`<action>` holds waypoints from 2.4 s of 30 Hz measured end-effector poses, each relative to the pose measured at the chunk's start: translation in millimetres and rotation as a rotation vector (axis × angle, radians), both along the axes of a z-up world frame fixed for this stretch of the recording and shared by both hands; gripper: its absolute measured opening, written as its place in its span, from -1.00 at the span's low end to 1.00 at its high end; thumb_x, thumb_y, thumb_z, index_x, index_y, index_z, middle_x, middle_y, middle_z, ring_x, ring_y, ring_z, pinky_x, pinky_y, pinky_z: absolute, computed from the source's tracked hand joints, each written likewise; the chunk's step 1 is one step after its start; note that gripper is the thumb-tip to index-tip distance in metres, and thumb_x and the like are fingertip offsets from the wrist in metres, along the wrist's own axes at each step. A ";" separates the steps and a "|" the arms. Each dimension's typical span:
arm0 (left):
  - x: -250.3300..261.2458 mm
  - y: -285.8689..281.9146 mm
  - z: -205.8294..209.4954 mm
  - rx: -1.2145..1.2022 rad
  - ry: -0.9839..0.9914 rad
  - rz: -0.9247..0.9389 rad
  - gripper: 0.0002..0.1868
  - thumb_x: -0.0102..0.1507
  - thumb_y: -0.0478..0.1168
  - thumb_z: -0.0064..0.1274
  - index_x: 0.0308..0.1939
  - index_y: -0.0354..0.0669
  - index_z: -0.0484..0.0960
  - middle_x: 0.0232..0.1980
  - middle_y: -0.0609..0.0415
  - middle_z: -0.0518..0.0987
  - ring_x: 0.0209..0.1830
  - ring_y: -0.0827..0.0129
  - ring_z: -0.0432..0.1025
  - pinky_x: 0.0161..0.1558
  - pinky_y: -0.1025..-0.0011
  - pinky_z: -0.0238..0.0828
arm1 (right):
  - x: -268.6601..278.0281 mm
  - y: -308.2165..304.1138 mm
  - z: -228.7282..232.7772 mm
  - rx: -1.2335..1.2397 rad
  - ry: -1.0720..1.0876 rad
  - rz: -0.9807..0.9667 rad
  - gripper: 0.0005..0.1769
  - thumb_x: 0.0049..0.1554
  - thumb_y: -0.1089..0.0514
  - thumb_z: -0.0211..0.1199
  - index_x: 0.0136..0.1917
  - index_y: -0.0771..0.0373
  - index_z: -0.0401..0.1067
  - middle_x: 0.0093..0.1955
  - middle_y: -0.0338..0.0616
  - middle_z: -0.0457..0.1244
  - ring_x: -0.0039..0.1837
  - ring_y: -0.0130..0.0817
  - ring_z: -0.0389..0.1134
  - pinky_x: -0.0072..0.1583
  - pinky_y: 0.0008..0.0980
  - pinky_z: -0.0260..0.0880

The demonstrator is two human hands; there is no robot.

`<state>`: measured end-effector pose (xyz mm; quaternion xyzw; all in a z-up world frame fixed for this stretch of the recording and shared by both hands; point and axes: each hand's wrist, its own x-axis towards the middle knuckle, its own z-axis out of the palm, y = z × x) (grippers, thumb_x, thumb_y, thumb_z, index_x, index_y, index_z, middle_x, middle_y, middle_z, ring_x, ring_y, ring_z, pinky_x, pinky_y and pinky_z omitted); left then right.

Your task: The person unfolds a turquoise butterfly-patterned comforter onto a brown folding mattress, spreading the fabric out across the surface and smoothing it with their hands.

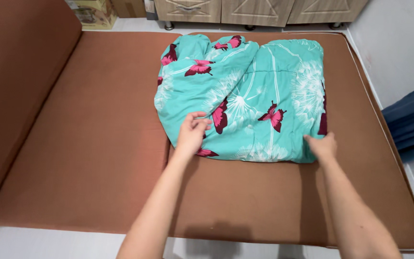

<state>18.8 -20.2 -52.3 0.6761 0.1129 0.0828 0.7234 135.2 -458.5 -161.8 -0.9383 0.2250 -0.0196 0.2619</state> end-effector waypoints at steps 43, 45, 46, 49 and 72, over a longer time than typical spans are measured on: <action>14.5 -92.3 31.4 -0.306 0.033 -0.296 -0.31 -0.04 -0.50 -0.15 0.22 -0.35 0.58 -0.19 0.11 0.66 -0.34 0.54 0.42 -0.27 0.62 0.33 | -43.8 79.2 190.7 1.031 0.303 0.727 -0.38 0.19 -0.15 0.27 0.22 0.46 0.54 0.12 -0.05 0.43 0.13 -0.28 0.42 0.14 -0.20 0.50; 5.7 -90.3 41.5 -0.251 0.045 -0.388 -0.32 -0.10 -0.50 -0.14 0.13 -0.37 0.66 -0.21 0.13 0.64 -0.34 0.54 0.41 -0.31 0.62 0.29 | -39.1 75.8 194.1 1.131 0.285 0.524 -0.28 0.21 -0.23 0.24 0.25 0.53 0.47 0.17 0.02 0.38 0.18 -0.20 0.41 0.17 -0.14 0.51; 0.1 -90.1 45.1 -0.248 0.044 -0.383 -0.32 -0.10 -0.50 -0.14 0.13 -0.37 0.66 -0.21 0.13 0.64 -0.34 0.54 0.41 -0.31 0.62 0.29 | -37.0 74.0 195.0 1.182 0.267 0.409 -0.19 0.15 -0.29 0.22 0.35 0.46 0.36 0.28 0.05 0.30 0.23 -0.15 0.37 0.18 -0.07 0.49; -15.2 -86.4 55.8 -0.171 0.157 -0.550 -0.34 -0.12 -0.49 -0.15 0.06 -0.33 0.71 -0.26 0.15 0.63 -0.38 0.56 0.37 -0.36 0.61 0.24 | -35.0 80.6 187.4 1.177 0.271 0.265 -0.01 0.05 -0.40 0.20 0.50 0.32 0.22 0.46 0.00 0.18 0.33 -0.11 0.26 0.19 0.01 0.39; -57.0 58.5 91.1 0.097 0.209 0.178 0.06 0.16 0.31 0.09 0.56 -0.08 -0.02 0.39 0.01 0.41 0.22 0.33 0.39 0.06 0.26 0.46 | -166.6 289.9 153.3 0.717 0.442 1.602 -0.05 -0.05 0.18 0.32 0.57 0.35 0.10 0.39 0.01 0.28 0.30 -0.29 0.36 0.30 -0.29 0.37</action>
